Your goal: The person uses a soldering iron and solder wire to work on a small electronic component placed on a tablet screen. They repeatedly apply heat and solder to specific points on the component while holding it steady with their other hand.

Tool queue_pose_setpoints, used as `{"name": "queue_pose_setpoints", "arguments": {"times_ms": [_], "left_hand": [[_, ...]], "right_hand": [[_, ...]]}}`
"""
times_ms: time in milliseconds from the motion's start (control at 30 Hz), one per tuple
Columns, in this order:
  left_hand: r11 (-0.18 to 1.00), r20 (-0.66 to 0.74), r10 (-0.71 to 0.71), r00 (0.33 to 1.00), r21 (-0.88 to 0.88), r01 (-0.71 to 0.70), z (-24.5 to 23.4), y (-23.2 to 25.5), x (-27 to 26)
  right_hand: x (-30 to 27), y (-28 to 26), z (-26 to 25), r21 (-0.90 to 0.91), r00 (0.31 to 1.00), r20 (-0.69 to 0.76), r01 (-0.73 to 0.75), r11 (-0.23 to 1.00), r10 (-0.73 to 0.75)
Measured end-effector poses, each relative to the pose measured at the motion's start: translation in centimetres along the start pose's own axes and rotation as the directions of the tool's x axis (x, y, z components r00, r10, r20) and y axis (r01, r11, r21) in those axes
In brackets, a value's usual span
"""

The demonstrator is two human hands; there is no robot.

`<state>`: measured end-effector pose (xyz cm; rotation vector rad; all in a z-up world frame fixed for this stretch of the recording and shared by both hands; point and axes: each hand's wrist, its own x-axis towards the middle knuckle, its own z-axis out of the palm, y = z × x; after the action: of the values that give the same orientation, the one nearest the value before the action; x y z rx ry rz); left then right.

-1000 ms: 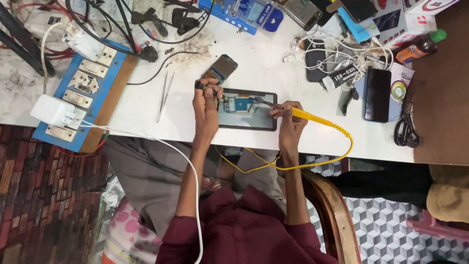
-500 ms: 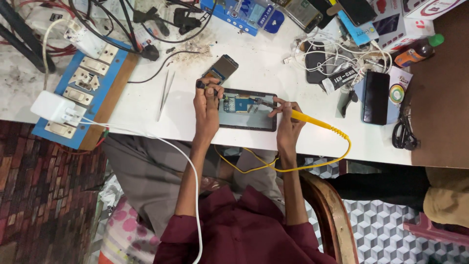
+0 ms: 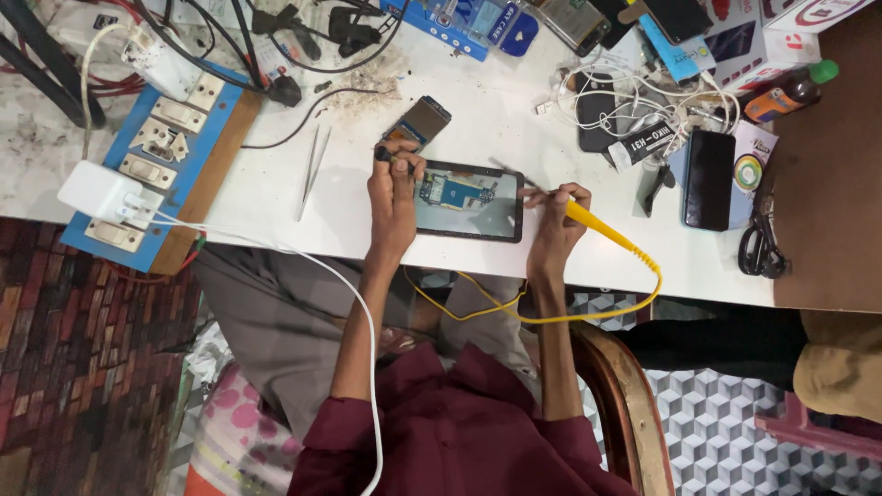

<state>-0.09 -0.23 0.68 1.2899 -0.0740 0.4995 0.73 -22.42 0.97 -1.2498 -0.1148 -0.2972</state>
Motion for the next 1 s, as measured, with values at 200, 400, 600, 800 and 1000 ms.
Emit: {"name": "queue_pose_setpoints", "arguments": {"times_ms": [200, 400, 600, 800, 1000], "left_hand": [[0.995, 0.002, 0.009, 1.000, 0.104, -0.009, 0.2, 0.5, -0.3], [0.989, -0.007, 0.048, 0.999, 0.140, -0.046, 0.3, 0.9, -0.4], [0.988, -0.007, 0.025, 1.000, 0.150, -0.023, 0.1, 0.9, -0.4], [0.988, -0.020, 0.014, 1.000, 0.155, -0.011, 0.0, 1.1, -0.3], [0.989, -0.041, -0.097, 0.994, 0.104, 0.101, -0.2, 0.9, -0.3]], "right_hand": [[-1.5, -1.2, 0.9, -0.164, 0.999, 0.038, 0.006, 0.986, 0.000], [-1.7, -2.0, 0.5, -0.264, 0.992, -0.014, 0.114, 0.958, -0.122], [-0.9, -2.0, 0.4, -0.052, 0.985, 0.018, 0.173, 0.984, -0.172], [-0.4, -0.6, 1.4, -0.110, 0.971, -0.232, 0.035, 0.993, -0.060], [0.0, 1.1, 1.2, 0.000, 0.963, -0.263, 0.066, 0.998, -0.064]]}}
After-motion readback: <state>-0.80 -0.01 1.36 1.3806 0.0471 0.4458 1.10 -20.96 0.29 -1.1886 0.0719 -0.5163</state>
